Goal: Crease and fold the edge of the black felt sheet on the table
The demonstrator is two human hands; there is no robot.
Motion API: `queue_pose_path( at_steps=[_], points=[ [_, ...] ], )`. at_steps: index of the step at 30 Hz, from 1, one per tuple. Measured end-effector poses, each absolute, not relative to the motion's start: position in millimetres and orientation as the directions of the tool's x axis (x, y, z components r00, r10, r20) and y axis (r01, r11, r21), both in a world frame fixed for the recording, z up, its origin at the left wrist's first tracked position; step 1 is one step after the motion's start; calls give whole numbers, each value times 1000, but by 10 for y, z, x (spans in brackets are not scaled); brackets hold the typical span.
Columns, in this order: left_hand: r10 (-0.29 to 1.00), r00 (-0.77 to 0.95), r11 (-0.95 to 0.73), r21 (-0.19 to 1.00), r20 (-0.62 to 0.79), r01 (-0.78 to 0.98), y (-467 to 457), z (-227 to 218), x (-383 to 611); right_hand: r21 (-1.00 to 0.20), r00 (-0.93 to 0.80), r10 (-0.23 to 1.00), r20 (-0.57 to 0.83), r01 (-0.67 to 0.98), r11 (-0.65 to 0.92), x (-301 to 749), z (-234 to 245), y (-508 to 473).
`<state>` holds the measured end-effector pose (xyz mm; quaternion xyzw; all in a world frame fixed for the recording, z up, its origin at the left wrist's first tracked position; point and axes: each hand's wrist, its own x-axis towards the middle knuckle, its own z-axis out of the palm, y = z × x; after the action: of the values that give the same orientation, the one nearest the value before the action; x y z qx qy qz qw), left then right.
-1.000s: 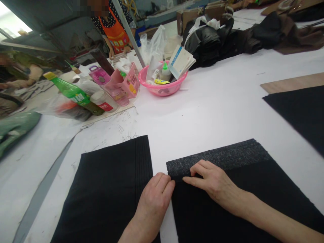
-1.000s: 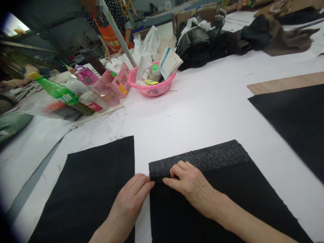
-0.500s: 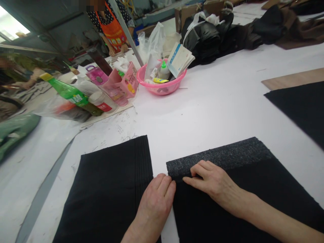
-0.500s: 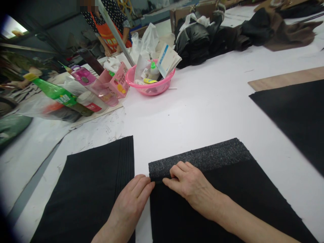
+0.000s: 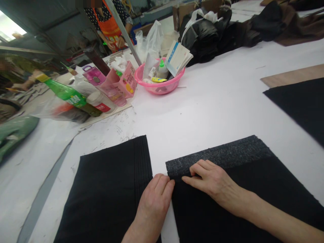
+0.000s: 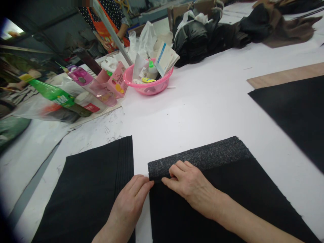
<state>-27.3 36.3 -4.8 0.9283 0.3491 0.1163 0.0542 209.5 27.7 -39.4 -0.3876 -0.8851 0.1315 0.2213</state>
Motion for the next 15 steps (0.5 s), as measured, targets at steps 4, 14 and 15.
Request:
queue_pose_path(
  at_steps=[4,14,15],
  points=[
    [672,717,-740,198,184,643,349,-63,-276,-377,-603,735,311,632,678,2083,-414,282],
    [600,768,-769,-106,224,631,294,-16,-201,-325,-607,729,316,652,685,2057,-409,284],
    [601,768,-764,-123,220,633,279,-28,-205,-325,-606,728,320,652,685,2059,-411,283]
  ],
)
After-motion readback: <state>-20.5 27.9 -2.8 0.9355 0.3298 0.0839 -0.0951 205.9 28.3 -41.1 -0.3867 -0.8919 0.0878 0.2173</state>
